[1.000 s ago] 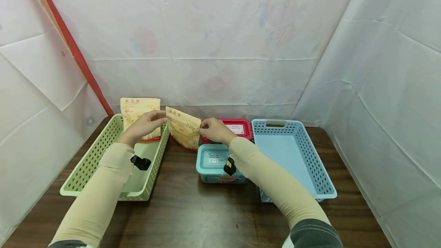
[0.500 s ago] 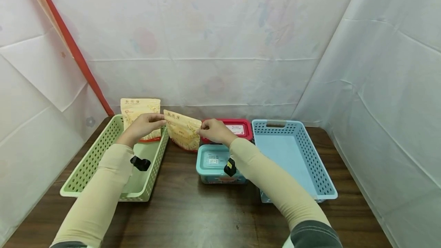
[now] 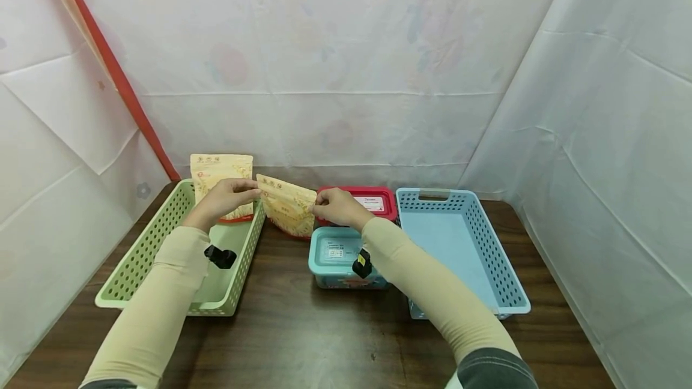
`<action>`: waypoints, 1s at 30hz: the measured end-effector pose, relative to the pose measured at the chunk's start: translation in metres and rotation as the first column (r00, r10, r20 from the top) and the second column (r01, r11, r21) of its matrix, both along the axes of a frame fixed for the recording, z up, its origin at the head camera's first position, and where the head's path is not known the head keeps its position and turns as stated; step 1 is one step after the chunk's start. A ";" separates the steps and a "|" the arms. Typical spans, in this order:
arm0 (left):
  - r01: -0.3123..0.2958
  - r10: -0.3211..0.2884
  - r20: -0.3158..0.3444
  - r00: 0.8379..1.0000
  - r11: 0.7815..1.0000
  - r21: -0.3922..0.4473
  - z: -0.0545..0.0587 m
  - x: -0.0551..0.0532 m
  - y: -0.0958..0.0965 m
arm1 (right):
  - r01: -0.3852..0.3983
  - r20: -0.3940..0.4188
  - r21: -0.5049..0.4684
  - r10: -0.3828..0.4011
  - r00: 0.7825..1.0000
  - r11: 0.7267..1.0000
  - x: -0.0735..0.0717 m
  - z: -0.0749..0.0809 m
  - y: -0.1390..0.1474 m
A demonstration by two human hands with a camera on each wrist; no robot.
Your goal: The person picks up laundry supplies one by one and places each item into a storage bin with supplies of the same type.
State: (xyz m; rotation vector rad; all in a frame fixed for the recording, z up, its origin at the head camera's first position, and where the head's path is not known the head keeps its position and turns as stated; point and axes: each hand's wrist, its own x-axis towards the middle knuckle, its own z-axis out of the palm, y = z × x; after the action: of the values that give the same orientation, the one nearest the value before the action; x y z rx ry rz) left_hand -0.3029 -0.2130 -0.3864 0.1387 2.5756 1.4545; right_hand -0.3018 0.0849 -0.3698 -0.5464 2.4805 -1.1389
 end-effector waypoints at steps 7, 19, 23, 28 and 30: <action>0.001 -0.001 0.004 1.000 1.000 0.012 0.000 0.002 0.000 | 0.000 0.003 -0.009 0.000 1.000 1.000 0.001 -0.001 0.000; 0.022 -0.022 -0.012 1.000 1.000 0.004 -0.003 0.001 -0.001 | 0.009 0.001 -0.027 -0.009 1.000 1.000 0.004 0.000 0.000; 0.021 -0.021 -0.029 0.999 1.000 -0.006 -0.003 0.001 -0.001 | 0.012 -0.001 -0.037 -0.012 1.000 0.999 0.006 0.000 0.000; 0.020 -0.021 -0.037 0.999 1.000 -0.006 -0.003 0.000 0.000 | 0.008 -0.007 -0.038 -0.009 1.000 0.999 0.008 0.002 0.000; 0.021 -0.021 -0.037 0.999 1.000 0.001 -0.003 0.000 0.000 | 0.007 -0.009 -0.040 -0.007 1.000 0.999 0.008 0.003 0.001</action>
State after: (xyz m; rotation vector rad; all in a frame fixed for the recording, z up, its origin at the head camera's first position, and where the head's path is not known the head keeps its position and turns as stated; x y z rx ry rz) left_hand -0.3027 -0.2133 -0.3893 0.1935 2.5945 1.4600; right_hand -0.2943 0.0855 -0.3672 -0.5555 2.4735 -1.1936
